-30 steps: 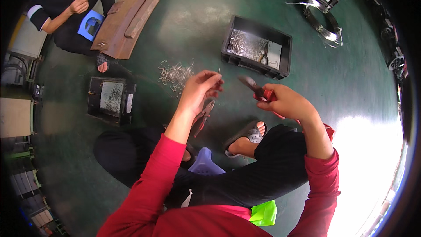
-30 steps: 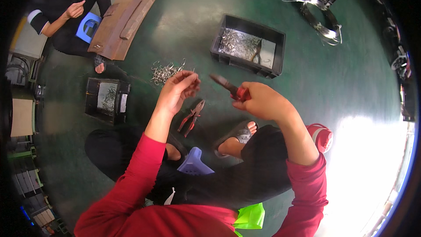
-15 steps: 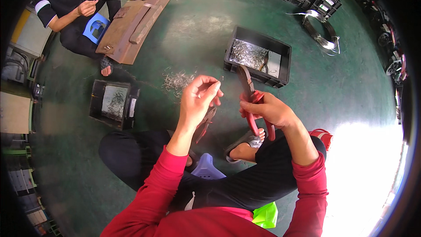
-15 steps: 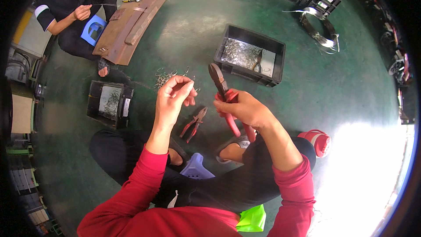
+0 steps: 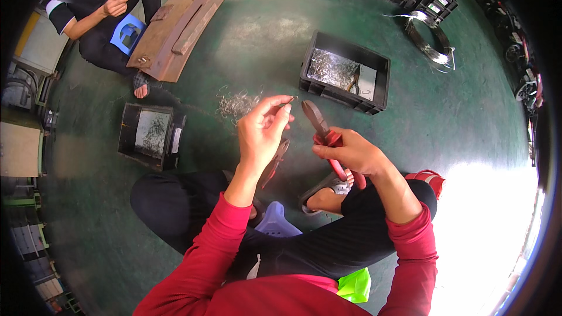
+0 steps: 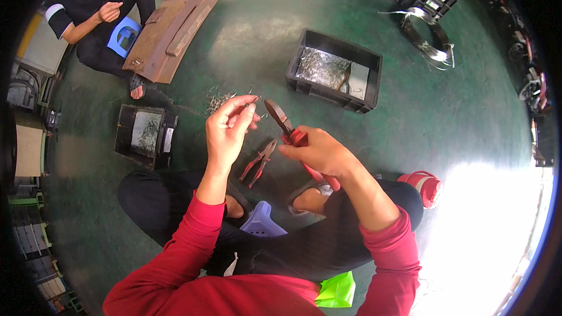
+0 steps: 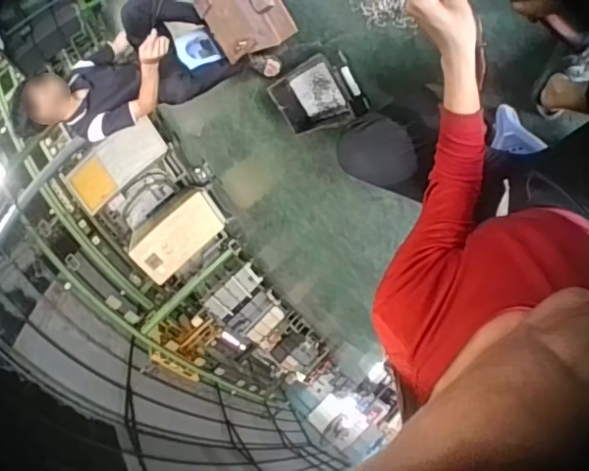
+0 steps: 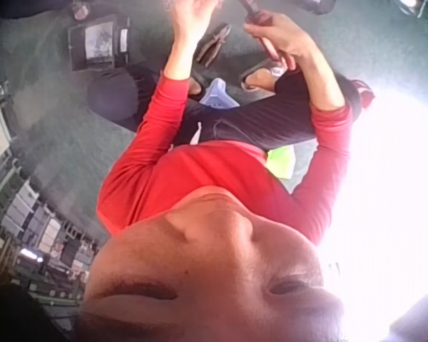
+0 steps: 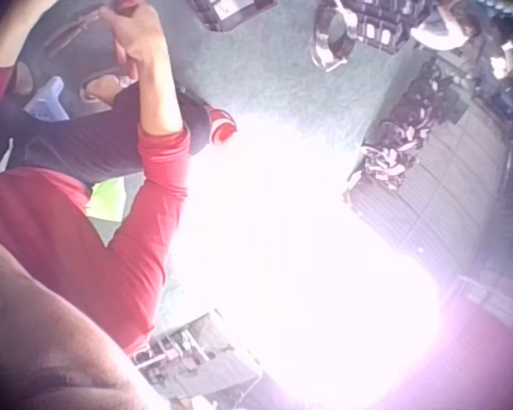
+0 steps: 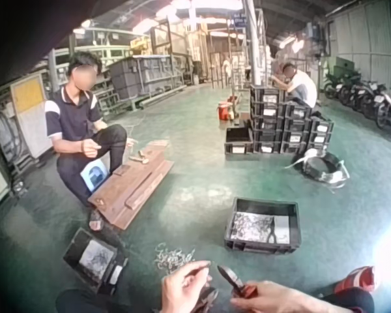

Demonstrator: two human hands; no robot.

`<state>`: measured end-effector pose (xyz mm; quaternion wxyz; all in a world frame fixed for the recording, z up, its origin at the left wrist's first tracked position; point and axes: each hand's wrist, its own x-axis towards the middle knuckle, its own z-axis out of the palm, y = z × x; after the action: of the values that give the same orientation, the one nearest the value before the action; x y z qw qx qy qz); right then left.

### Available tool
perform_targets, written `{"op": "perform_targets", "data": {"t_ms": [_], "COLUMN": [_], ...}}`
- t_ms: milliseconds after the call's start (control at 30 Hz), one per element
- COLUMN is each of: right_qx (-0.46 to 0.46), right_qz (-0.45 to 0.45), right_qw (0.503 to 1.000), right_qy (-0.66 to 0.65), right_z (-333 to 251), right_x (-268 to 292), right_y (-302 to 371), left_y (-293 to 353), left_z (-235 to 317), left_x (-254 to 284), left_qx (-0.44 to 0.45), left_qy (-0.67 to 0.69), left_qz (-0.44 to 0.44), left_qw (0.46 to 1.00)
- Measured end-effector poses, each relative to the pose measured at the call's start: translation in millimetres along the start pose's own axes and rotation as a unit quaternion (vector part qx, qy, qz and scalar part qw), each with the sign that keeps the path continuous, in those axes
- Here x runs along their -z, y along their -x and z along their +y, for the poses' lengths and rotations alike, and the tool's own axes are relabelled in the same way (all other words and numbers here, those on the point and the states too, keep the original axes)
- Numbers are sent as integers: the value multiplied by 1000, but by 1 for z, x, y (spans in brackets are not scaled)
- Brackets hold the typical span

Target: The person sits on a low stool and repeatedly picks up small metal wire pieces from a pile on the floor. Using two pliers, they bend each wire piece into a loop and drop it into a black plastic crate. Another person works nearby on a wooden board.

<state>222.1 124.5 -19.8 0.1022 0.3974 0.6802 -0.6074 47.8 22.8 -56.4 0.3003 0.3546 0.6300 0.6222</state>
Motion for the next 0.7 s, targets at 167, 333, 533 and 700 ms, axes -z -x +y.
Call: {"op": "perform_targets", "data": {"t_ms": [167, 333, 533, 700], "right_qx": [20, 42, 17, 36], "right_qz": [-1, 4, 1, 41], "right_qw": [1000, 999, 1000, 997], "right_qy": [7, 14, -1, 57], "right_z": [0, 3, -2, -7], "right_x": [-1, -2, -3, -4], "right_y": [-2, -2, 0, 3], "left_y": [-4, -8, -12, -9], "left_z": [-4, -17, -24, -10], "left_x": [14, 17, 19, 17], "left_qx": [190, 223, 224, 152], "left_qy": [271, 431, 494, 274], "left_qz": [-93, -103, -146, -88], "left_qw": [939, 868, 828, 946]}}
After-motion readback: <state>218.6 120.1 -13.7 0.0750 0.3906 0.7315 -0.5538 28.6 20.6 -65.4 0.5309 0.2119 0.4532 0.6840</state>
